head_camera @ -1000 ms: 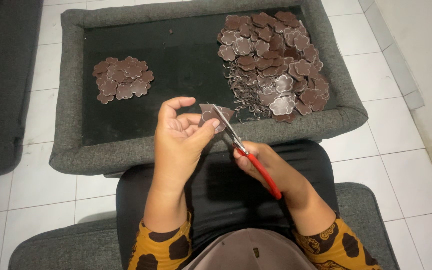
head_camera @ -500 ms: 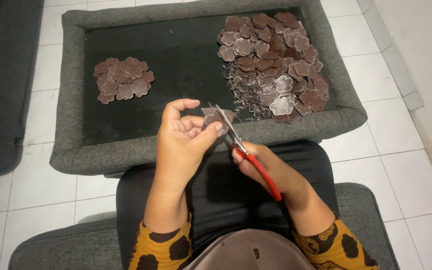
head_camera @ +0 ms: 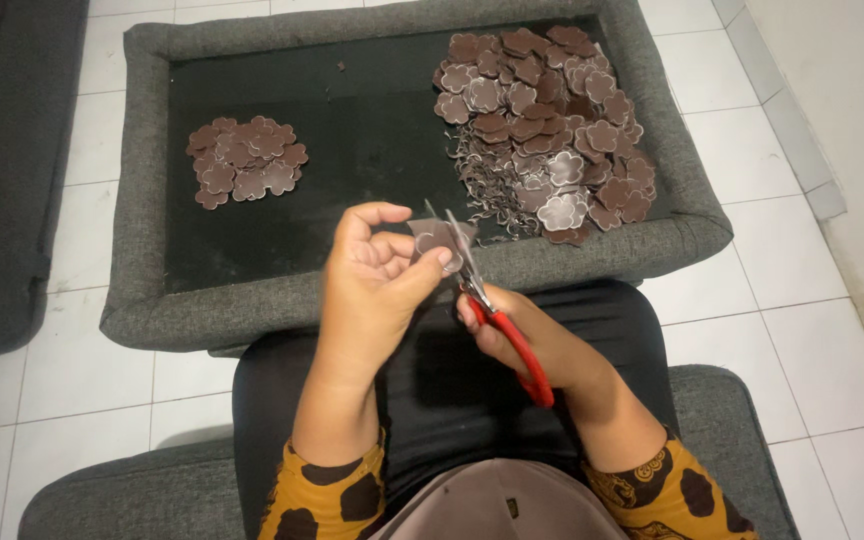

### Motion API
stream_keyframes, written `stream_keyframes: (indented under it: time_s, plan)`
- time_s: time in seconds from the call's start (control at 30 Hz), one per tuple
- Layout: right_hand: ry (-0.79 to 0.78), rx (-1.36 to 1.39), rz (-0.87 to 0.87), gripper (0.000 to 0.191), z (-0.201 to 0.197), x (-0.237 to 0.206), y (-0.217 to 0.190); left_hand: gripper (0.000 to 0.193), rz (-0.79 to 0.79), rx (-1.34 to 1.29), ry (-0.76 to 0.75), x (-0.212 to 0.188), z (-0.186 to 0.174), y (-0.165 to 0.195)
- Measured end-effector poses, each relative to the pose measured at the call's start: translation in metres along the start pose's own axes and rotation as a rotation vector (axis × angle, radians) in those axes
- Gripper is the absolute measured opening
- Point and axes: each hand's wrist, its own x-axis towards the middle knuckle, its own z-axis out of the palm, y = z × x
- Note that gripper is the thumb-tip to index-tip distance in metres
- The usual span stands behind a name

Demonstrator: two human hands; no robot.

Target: The person uses red-handled scissors to cut a brown, flower-shaped piece of material. They hold the material in their left hand and cut along the edges with their right hand, then place the finished piece on a pile on the table.

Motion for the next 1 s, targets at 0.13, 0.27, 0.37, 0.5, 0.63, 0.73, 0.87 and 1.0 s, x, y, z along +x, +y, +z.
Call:
stream_keyframes:
  time_s: [0.13,0.27,0.37,0.5,0.63,0.73,0.87,1.0]
  plan:
    - [0.021,0.059,0.049,0.051,0.002,-0.003,-0.001,0.046,-0.024,-0.057,-0.007,-0.001,0.005,-0.004]
    - [0.023,0.074,0.032,0.054,0.003,-0.002,-0.002,0.043,-0.006,-0.095,-0.019,-0.001,0.008,-0.005]
    - [0.038,0.06,0.027,0.055,0.004,-0.001,-0.003,0.04,0.005,-0.107,-0.01,-0.001,0.01,-0.006]
    - [0.079,0.044,0.002,0.058,0.007,0.0,-0.006,0.031,-0.056,-0.215,-0.018,-0.003,0.015,-0.01]
    - [0.093,0.04,-0.019,0.058,0.008,-0.001,-0.008,0.018,-0.114,-0.286,-0.108,-0.003,0.013,-0.012]
    - [0.093,0.034,-0.006,0.06,0.008,0.0,-0.009,0.015,-0.142,-0.264,-0.086,-0.002,0.009,-0.016]
    - [0.063,0.049,0.026,0.062,0.005,-0.005,-0.013,0.014,-0.166,-0.243,-0.072,0.002,0.004,-0.021]
    - [0.033,0.112,0.045,0.063,0.004,-0.007,-0.016,0.014,-0.265,-0.196,-0.053,0.003,-0.002,-0.02]
